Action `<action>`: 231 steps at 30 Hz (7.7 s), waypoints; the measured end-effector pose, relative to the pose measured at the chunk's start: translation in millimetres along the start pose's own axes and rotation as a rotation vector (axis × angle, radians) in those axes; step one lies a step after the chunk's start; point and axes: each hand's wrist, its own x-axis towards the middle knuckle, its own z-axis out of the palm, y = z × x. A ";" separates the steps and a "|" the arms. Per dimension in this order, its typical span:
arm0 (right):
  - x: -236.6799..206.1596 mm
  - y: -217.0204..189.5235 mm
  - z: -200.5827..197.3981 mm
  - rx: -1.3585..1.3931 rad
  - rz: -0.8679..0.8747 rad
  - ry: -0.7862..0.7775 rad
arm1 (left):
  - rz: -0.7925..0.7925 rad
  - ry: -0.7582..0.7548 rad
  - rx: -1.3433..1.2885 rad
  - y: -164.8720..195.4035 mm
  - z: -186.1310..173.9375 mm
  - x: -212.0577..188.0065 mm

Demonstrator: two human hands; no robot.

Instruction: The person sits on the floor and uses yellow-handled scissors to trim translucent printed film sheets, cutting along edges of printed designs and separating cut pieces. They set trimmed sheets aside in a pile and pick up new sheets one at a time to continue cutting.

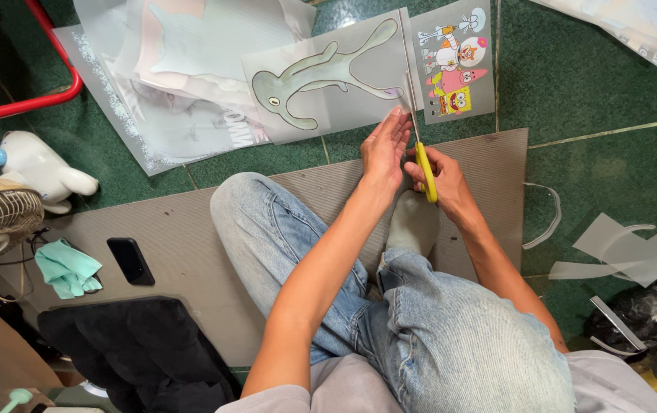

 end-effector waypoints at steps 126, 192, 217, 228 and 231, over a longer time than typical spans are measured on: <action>-220.4 160.4 -134.3 -1.119 0.268 0.755 | 0.017 -0.159 0.139 33.4 -34.6 -104.7; -305.2 126.3 -185.2 -1.041 -0.561 1.214 | 1.202 -0.012 1.703 222.6 -120.7 -172.7; 31.7 -194.3 -2.0 -1.620 -1.010 0.178 | 1.159 0.050 1.725 228.4 -114.1 -180.1; 52.1 -195.5 23.1 -1.727 -0.741 0.073 | 1.197 0.119 1.630 244.7 -116.9 -163.1; 56.8 -193.1 15.0 -1.846 -0.723 0.108 | 1.179 0.106 1.569 244.3 -116.8 -164.6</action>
